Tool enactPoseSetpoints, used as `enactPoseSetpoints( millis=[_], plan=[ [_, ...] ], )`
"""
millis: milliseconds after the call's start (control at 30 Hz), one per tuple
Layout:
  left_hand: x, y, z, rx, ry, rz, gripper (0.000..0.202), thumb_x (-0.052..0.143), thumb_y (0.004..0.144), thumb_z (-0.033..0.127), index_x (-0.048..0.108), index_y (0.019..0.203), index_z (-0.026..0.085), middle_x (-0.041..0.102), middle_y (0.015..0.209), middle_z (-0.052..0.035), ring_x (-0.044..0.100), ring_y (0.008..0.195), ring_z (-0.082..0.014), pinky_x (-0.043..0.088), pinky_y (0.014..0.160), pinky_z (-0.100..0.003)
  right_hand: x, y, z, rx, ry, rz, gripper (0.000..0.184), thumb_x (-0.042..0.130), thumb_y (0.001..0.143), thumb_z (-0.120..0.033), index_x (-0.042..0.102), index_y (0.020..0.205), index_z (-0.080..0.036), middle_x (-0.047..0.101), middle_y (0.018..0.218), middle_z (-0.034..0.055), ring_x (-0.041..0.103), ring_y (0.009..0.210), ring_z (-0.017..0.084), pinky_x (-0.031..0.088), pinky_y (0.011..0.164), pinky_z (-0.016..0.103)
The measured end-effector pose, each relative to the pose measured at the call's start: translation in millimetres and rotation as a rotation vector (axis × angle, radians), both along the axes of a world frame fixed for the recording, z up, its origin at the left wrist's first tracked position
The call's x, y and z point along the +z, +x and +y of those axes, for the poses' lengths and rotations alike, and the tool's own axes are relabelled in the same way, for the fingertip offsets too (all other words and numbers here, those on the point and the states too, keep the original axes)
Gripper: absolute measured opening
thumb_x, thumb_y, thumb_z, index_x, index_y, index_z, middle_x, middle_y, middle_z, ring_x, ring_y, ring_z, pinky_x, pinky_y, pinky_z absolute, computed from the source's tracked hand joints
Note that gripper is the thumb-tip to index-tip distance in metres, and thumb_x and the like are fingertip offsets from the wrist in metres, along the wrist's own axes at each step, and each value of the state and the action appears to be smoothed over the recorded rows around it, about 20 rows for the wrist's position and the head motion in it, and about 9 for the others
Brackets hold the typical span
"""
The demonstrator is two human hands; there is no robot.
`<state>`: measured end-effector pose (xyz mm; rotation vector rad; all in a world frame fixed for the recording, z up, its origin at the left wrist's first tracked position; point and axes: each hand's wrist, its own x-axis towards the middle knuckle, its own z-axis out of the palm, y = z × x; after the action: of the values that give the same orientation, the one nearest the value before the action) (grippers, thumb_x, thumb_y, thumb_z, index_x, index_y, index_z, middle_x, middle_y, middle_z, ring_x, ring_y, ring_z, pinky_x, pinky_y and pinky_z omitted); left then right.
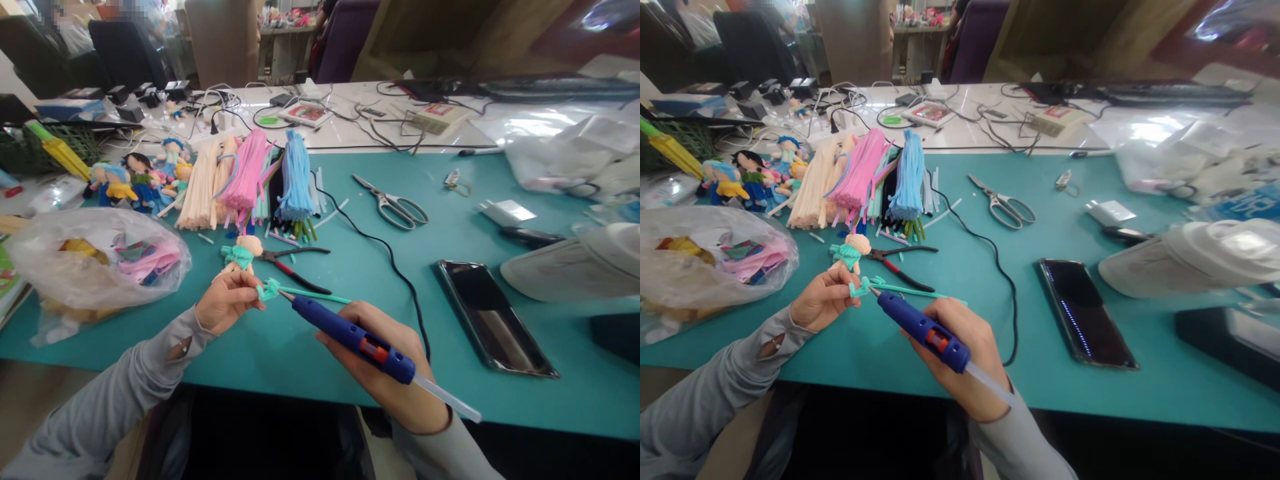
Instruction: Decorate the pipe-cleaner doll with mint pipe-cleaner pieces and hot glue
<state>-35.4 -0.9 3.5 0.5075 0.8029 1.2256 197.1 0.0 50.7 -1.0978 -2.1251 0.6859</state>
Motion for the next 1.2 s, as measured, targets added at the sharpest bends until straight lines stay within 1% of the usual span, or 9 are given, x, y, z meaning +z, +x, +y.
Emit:
enactPoseSetpoints(
  millis=[333, 400, 533, 633, 733, 800, 900, 1000, 1200],
  plan=[
    [1.4, -1.4, 1.1, -0.009, 0.008, -0.072, 0.025, 0.088, 0.052, 0.019, 0.066, 0.064, 0.015, 0.062, 0.061, 0.0039, 0.060, 0.052, -0.0081, 0.053, 0.056, -0.022, -1.2, -1.1, 0.0, 0.032, -0.083, 0.036, 0.016, 0.064, 0.081, -0.031, 0.057, 0.072, -0.021, 0.060, 0.066, 0.0021, 0.053, 0.059, 0.016, 0.044, 0.057, 0.028],
    [2.7, -2.2, 1.1, -0.010, 0.006, -0.108, 0.025, 0.087, 0.053, 0.019, 0.065, 0.064, 0.015, 0.061, 0.062, 0.0041, 0.059, 0.052, -0.0075, 0.053, 0.056, -0.021, -2.9, -0.8, 1.6, 0.017, -0.183, 0.098, 0.018, 0.067, 0.078, -0.034, 0.058, 0.071, -0.021, 0.061, 0.065, 0.0021, 0.054, 0.058, 0.016, 0.044, 0.055, 0.027],
    [4.1, -3.8, 1.0, -0.020, 0.009, -0.152, 0.027, 0.087, 0.054, 0.019, 0.063, 0.065, 0.015, 0.058, 0.060, 0.0048, 0.058, 0.053, -0.0069, 0.052, 0.056, -0.020, -4.0, 2.3, 2.0, -0.098, -0.523, 0.319, 0.026, 0.073, 0.069, -0.043, 0.064, 0.077, -0.020, 0.066, 0.070, 0.0036, 0.054, 0.057, 0.016, 0.045, 0.050, 0.028],
    [3.5, -4.4, 0.9, -0.021, 0.006, -0.154, 0.028, 0.087, 0.055, 0.018, 0.061, 0.066, 0.015, 0.058, 0.063, 0.0046, 0.057, 0.054, -0.0067, 0.052, 0.057, -0.021, -2.5, 5.1, 2.5, -0.188, -0.713, 0.529, 0.028, 0.076, 0.067, -0.044, 0.067, 0.076, -0.019, 0.066, 0.077, 0.0042, 0.046, 0.050, 0.011, 0.038, 0.044, 0.026],
    [2.1, -4.8, 0.8, -0.017, -0.005, -0.154, 0.028, 0.086, 0.055, 0.017, 0.061, 0.067, 0.015, 0.060, 0.066, 0.0040, 0.057, 0.054, -0.0069, 0.053, 0.057, -0.022, -2.9, 6.8, 7.3, -0.131, -0.812, 0.714, 0.029, 0.078, 0.064, -0.042, 0.065, 0.072, -0.018, 0.061, 0.077, 0.0029, 0.039, 0.045, 0.006, 0.030, 0.039, 0.023],
    [1.4, -5.1, 0.8, -0.015, -0.007, -0.156, 0.028, 0.085, 0.056, 0.016, 0.060, 0.068, 0.015, 0.059, 0.066, 0.0040, 0.057, 0.055, -0.0069, 0.053, 0.057, -0.022, -4.7, 7.6, 12.2, -0.103, -0.848, 0.748, 0.030, 0.079, 0.062, -0.042, 0.065, 0.071, -0.017, 0.058, 0.073, 0.0016, 0.038, 0.043, 0.005, 0.026, 0.038, 0.022],
    [1.4, -5.2, 0.8, -0.012, 0.001, -0.153, 0.026, 0.084, 0.057, 0.016, 0.060, 0.067, 0.015, 0.058, 0.065, 0.0044, 0.056, 0.054, -0.0065, 0.052, 0.057, -0.022, -6.8, 9.2, 18.8, -0.112, -0.841, 0.718, 0.031, 0.079, 0.062, -0.042, 0.064, 0.071, -0.017, 0.057, 0.072, 0.0015, 0.039, 0.043, 0.006, 0.025, 0.037, 0.022],
    [3.2, -5.7, 0.8, 0.017, 0.004, -0.155, 0.026, 0.084, 0.056, 0.016, 0.060, 0.066, 0.015, 0.058, 0.066, 0.0037, 0.055, 0.053, -0.0061, 0.052, 0.055, -0.021, -6.2, 13.0, 24.2, -0.158, -0.775, 0.668, 0.028, 0.077, 0.063, -0.040, 0.064, 0.072, -0.017, 0.058, 0.071, 0.0023, 0.042, 0.045, 0.008, 0.029, 0.037, 0.023],
    [6.5, -9.1, 1.7, 0.095, -0.003, -0.172, 0.023, 0.083, 0.056, 0.011, 0.063, 0.066, 0.015, 0.058, 0.063, 0.0022, 0.054, 0.053, -0.0066, 0.052, 0.053, -0.020, -12.8, 32.9, 40.8, -0.440, -0.515, 0.495, 0.015, 0.069, 0.064, -0.030, 0.065, 0.072, -0.017, 0.060, 0.062, 0.0013, 0.045, 0.044, 0.009, 0.034, 0.038, 0.023]
  ],
)
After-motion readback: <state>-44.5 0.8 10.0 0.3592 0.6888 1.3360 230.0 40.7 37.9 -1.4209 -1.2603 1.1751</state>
